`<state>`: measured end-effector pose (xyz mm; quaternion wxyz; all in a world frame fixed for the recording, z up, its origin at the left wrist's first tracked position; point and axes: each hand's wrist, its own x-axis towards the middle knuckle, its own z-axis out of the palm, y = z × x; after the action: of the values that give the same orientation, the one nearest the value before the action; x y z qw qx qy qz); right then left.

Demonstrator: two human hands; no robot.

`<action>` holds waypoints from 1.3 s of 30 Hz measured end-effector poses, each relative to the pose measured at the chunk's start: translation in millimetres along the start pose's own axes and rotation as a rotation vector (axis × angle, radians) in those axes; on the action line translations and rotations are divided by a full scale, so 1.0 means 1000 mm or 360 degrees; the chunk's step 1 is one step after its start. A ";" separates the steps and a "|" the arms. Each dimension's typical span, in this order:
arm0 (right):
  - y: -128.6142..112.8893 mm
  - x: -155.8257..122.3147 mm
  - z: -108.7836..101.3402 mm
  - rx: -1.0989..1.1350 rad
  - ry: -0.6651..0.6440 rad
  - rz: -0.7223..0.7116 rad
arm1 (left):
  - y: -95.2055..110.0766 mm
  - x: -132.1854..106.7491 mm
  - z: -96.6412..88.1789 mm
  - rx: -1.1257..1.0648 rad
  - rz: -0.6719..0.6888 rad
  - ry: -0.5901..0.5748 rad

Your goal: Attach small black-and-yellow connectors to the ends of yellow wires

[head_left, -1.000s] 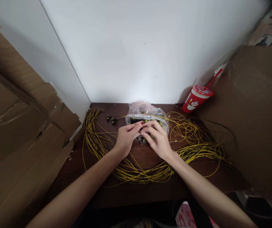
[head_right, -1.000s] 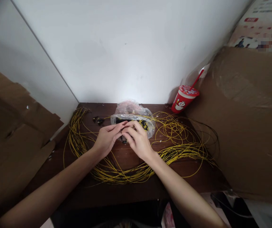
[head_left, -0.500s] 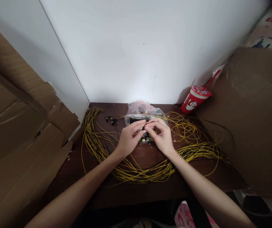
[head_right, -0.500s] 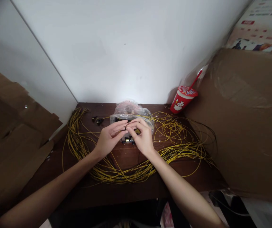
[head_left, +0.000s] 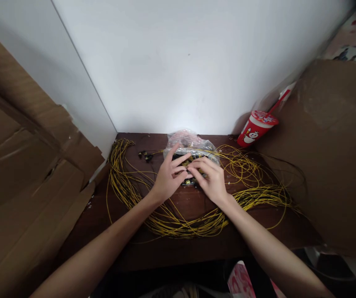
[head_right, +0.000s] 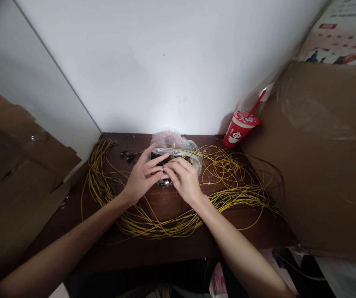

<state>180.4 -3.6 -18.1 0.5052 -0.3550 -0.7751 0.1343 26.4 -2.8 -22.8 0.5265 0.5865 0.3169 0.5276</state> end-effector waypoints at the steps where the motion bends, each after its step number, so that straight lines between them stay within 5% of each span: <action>1: 0.001 0.000 0.000 0.0029 0.0023 0.0071 | 0.000 0.000 0.000 0.0053 0.0020 0.0003; 7: 0.010 0.004 0.005 0.0813 0.0155 0.0838 | 0.002 -0.002 0.001 0.0723 0.0318 0.0085; 12: 0.006 0.007 0.008 0.1318 0.0104 0.1190 | 0.004 -0.001 0.001 0.0818 0.0390 0.0144; 24: 0.004 0.006 0.005 0.1351 0.0064 0.1183 | 0.001 0.005 -0.003 0.0333 0.0029 0.0360; 39: 0.003 0.008 0.004 0.1026 -0.0004 0.1223 | 0.001 0.003 -0.004 0.0265 0.0068 0.0341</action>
<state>176.5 4.4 -16.0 0.5022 -0.4407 -0.5080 0.5437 23.4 0.7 -21.3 0.4277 0.5750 0.4016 0.5702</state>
